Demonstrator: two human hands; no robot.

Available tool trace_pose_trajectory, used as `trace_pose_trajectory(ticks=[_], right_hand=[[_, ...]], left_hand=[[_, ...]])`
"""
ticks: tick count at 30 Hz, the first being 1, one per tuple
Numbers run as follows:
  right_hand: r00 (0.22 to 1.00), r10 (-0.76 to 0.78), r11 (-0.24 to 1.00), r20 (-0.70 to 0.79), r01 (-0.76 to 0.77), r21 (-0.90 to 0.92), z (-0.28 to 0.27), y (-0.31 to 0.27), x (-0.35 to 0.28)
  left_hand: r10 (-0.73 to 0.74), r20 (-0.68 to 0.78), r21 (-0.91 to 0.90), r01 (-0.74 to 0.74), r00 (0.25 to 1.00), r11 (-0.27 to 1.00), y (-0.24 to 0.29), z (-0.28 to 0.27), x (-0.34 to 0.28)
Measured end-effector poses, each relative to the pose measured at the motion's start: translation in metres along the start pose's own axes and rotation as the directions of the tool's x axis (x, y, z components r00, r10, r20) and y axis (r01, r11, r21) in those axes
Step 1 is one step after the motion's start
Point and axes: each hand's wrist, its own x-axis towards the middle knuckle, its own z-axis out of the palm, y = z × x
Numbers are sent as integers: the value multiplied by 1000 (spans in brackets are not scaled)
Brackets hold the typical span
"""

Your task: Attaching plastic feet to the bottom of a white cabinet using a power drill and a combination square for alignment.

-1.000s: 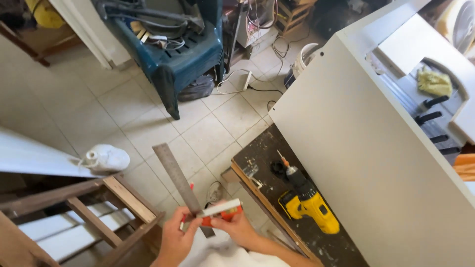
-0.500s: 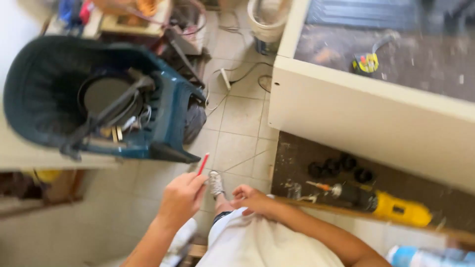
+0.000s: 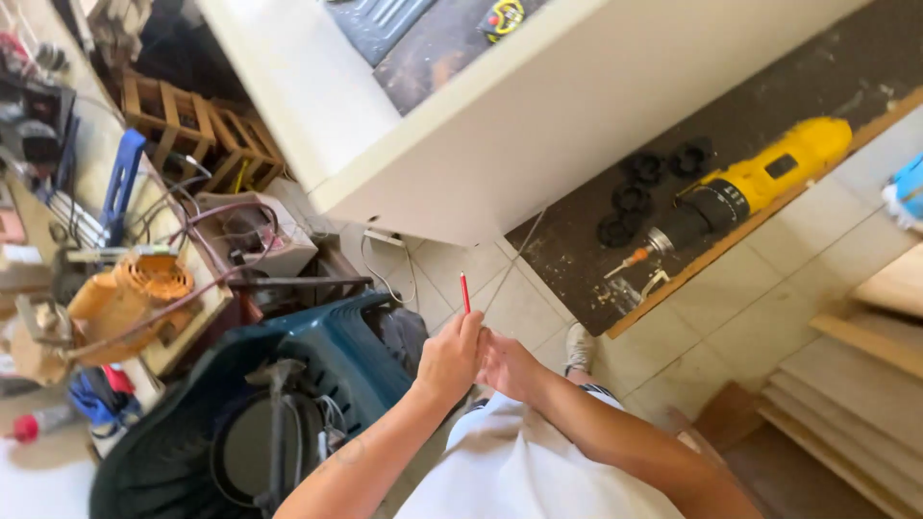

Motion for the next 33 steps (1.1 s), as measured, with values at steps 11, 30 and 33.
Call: trace_pose_trajectory(ticks=[11,30,33], right_hand=[[900,-425,744,94,289,603,43,-24,107],[789,-528,496,-314,587,640,61,-51,153],[796,-513,527,-322,588,613,62,-59,138]], left_hand=[[427,5,19,-427,904,904,-97,43,61],[795,603,-223,-945,60,241,0,-243,224],[646,763,-306,-886,-9,349,42,-224,242]])
